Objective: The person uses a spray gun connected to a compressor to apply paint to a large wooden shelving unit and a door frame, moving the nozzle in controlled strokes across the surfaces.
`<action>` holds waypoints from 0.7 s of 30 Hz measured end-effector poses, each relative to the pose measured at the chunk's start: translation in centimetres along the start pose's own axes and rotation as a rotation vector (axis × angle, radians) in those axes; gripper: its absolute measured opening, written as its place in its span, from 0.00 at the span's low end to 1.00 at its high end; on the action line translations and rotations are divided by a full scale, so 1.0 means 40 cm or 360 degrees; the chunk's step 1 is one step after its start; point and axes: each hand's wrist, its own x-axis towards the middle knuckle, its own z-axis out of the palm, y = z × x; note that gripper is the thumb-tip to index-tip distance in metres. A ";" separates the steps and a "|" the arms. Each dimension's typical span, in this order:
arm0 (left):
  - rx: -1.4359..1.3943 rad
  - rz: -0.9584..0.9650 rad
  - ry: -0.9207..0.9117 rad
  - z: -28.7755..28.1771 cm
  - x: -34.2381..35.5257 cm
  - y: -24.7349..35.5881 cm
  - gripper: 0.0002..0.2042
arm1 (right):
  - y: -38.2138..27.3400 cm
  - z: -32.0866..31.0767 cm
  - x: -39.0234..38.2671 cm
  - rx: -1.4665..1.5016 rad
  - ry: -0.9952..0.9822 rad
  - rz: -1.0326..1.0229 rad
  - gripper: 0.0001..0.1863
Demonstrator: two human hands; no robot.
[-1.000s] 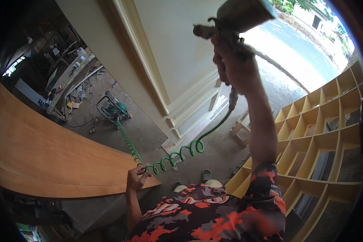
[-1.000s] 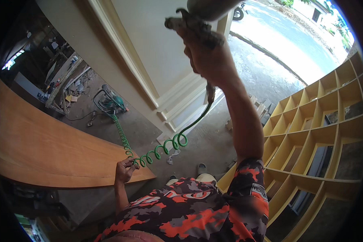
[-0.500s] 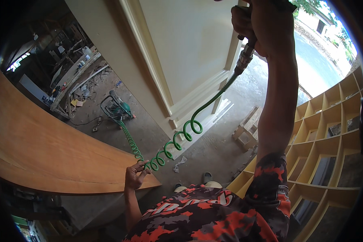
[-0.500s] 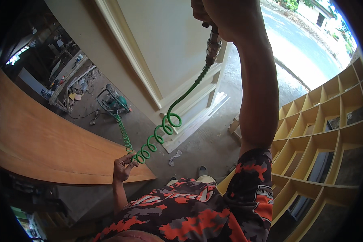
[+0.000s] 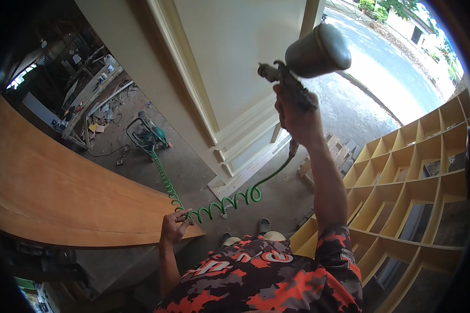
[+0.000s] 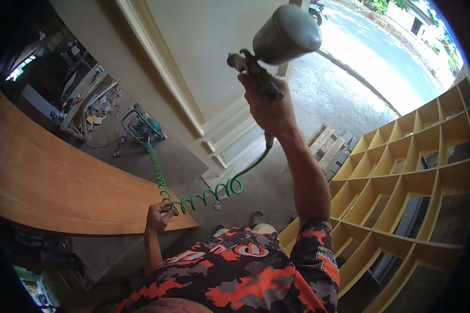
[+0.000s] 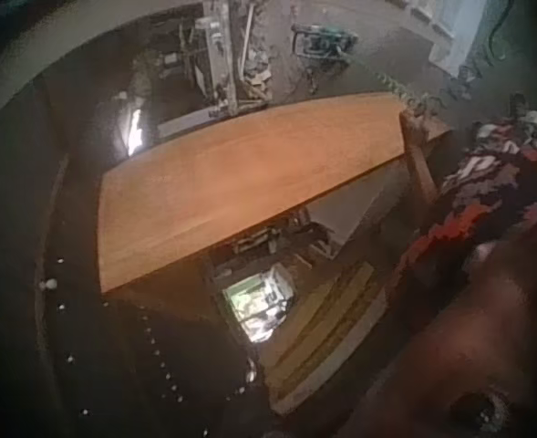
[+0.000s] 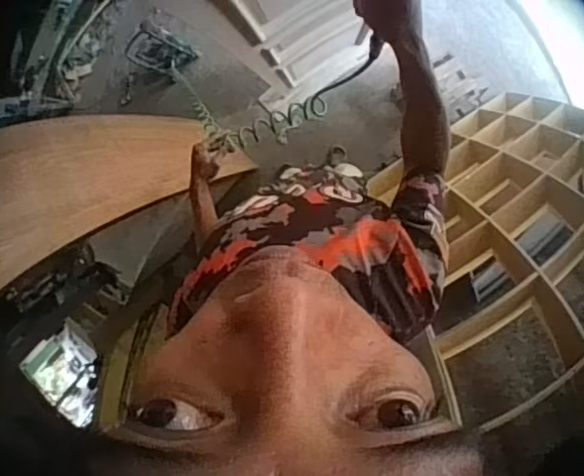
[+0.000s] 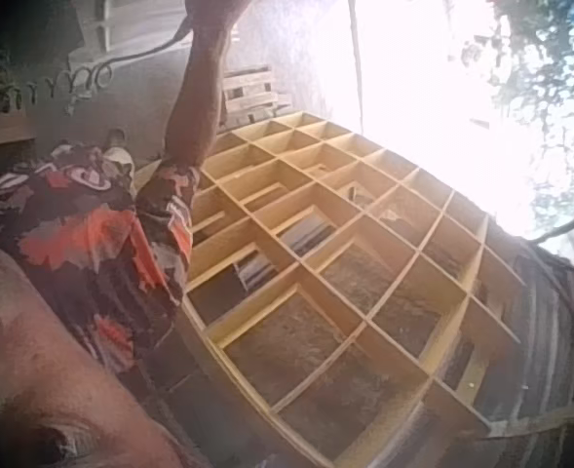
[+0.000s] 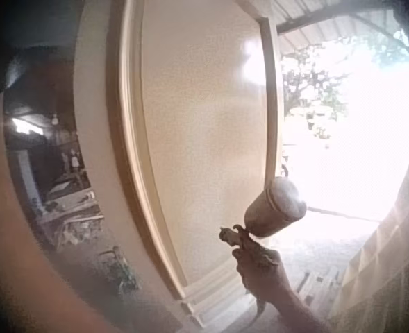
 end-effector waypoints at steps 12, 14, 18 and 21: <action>0.0114 -0.0116 -0.0050 0.033 -0.008 -0.035 0.23 | 0.428 0.009 -0.146 -0.0241 -0.0014 0.0235 0.15; 0.0111 -0.0147 -0.0065 0.044 0.001 -0.037 0.23 | 0.500 0.001 -0.167 -0.0268 0.0007 0.0282 0.16; 0.0106 -0.0173 -0.0058 0.076 0.005 -0.049 0.23 | 0.579 -0.017 -0.208 -0.0345 -0.0008 0.0360 0.17; 0.0056 -0.0254 -0.0025 0.103 0.007 -0.049 0.22 | 0.626 -0.043 -0.237 -0.0472 -0.0085 0.0371 0.17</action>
